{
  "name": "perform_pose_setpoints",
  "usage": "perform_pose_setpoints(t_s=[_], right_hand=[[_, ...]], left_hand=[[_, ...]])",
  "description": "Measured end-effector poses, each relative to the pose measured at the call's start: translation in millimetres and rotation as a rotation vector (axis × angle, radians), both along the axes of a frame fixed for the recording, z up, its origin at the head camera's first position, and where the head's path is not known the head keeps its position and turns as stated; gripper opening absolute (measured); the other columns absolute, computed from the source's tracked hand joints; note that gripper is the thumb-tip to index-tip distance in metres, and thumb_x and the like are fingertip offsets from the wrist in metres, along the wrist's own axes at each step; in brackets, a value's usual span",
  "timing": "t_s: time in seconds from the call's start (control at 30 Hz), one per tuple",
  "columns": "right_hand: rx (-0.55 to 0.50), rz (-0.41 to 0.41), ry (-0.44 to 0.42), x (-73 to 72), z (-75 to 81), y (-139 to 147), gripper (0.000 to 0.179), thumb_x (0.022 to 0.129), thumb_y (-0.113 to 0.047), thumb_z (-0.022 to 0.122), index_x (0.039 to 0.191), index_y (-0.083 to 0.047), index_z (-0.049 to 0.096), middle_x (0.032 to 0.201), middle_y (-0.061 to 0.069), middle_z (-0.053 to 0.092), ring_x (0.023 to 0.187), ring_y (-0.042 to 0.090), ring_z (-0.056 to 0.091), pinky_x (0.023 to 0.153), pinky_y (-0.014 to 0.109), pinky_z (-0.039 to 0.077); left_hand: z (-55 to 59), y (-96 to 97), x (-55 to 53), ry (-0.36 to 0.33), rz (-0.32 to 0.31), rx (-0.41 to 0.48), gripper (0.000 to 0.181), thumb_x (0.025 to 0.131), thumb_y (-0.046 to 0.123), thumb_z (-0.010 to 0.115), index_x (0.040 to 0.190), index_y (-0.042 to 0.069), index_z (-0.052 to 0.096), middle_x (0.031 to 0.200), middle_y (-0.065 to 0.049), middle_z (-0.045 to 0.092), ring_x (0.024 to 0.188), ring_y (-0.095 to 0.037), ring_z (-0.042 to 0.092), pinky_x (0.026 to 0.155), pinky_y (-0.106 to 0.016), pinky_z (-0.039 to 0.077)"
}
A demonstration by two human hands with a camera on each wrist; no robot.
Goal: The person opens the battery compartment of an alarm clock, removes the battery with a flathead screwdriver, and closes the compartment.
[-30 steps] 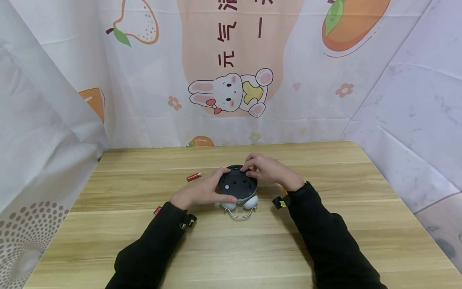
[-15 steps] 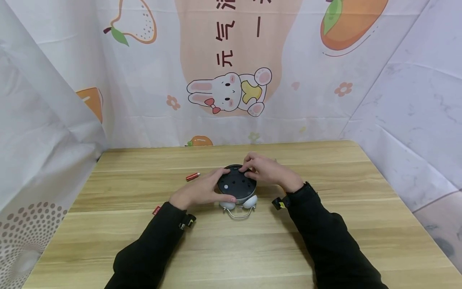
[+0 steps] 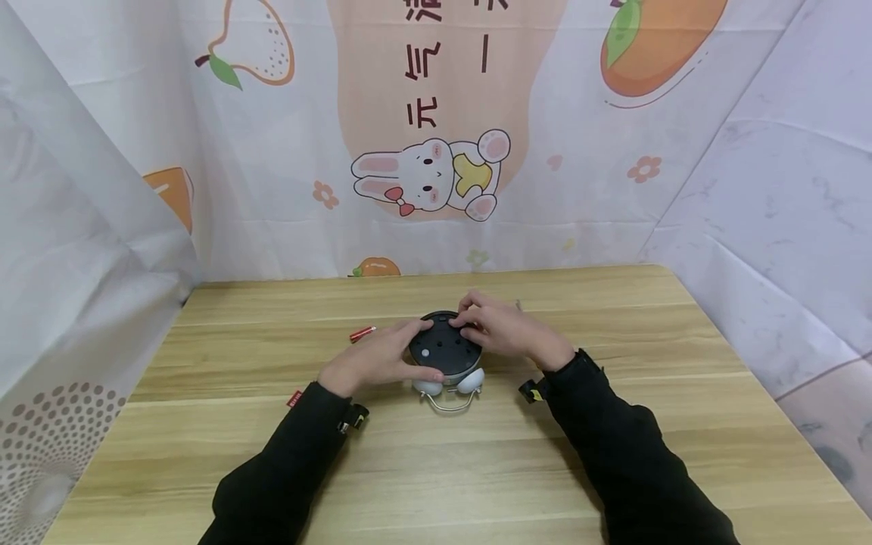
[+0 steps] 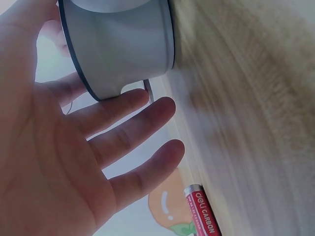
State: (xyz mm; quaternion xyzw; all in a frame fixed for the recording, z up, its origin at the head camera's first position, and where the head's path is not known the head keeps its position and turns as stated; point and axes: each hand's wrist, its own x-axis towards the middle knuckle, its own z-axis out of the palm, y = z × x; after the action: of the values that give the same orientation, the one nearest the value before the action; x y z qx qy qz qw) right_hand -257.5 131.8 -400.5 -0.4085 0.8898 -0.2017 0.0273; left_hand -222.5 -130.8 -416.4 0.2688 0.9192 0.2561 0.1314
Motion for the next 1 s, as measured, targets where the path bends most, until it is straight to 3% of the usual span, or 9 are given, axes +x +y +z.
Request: perform_pose_setpoints(t_s=[0.5,0.77,1.0], right_hand=[[0.014,-0.029,-0.051,3.2,-3.3,1.9,0.029,0.102,-0.014,0.063,0.130,-0.007,0.070,0.131,0.009,0.052,0.093,0.015,0.059,0.082,0.031,0.052],[-0.016,-0.002,-0.068,-0.1,-0.7,10.2,0.030,0.102,-0.015,0.064,0.130,-0.005,0.069,0.129,0.010,0.054,0.107,0.022,0.060,0.090,0.037,0.052],[-0.022,0.049,-0.044,-3.1,7.6,19.0,0.036,0.095,0.000,0.068,0.131,-0.006,0.068,0.132,0.014,0.057,0.120,0.030,0.057,0.097,0.046,0.050]], left_hand=[[-3.1,-0.7,2.9,0.049,-0.011,-0.048,0.103,0.079,0.078,0.066,0.159,0.023,0.035,0.155,-0.007,0.044,0.127,-0.019,0.052,0.104,-0.042,0.045],[1.5,-4.8,4.8,0.092,-0.012,-0.064,0.104,0.079,0.080,0.064,0.159,0.021,0.035,0.157,-0.009,0.038,0.139,-0.025,0.042,0.108,-0.046,0.042],[6.9,-8.8,3.0,0.138,-0.050,-0.025,0.115,0.073,0.080,0.071,0.160,0.014,0.033,0.161,-0.011,0.032,0.143,-0.027,0.038,0.108,-0.048,0.042]])
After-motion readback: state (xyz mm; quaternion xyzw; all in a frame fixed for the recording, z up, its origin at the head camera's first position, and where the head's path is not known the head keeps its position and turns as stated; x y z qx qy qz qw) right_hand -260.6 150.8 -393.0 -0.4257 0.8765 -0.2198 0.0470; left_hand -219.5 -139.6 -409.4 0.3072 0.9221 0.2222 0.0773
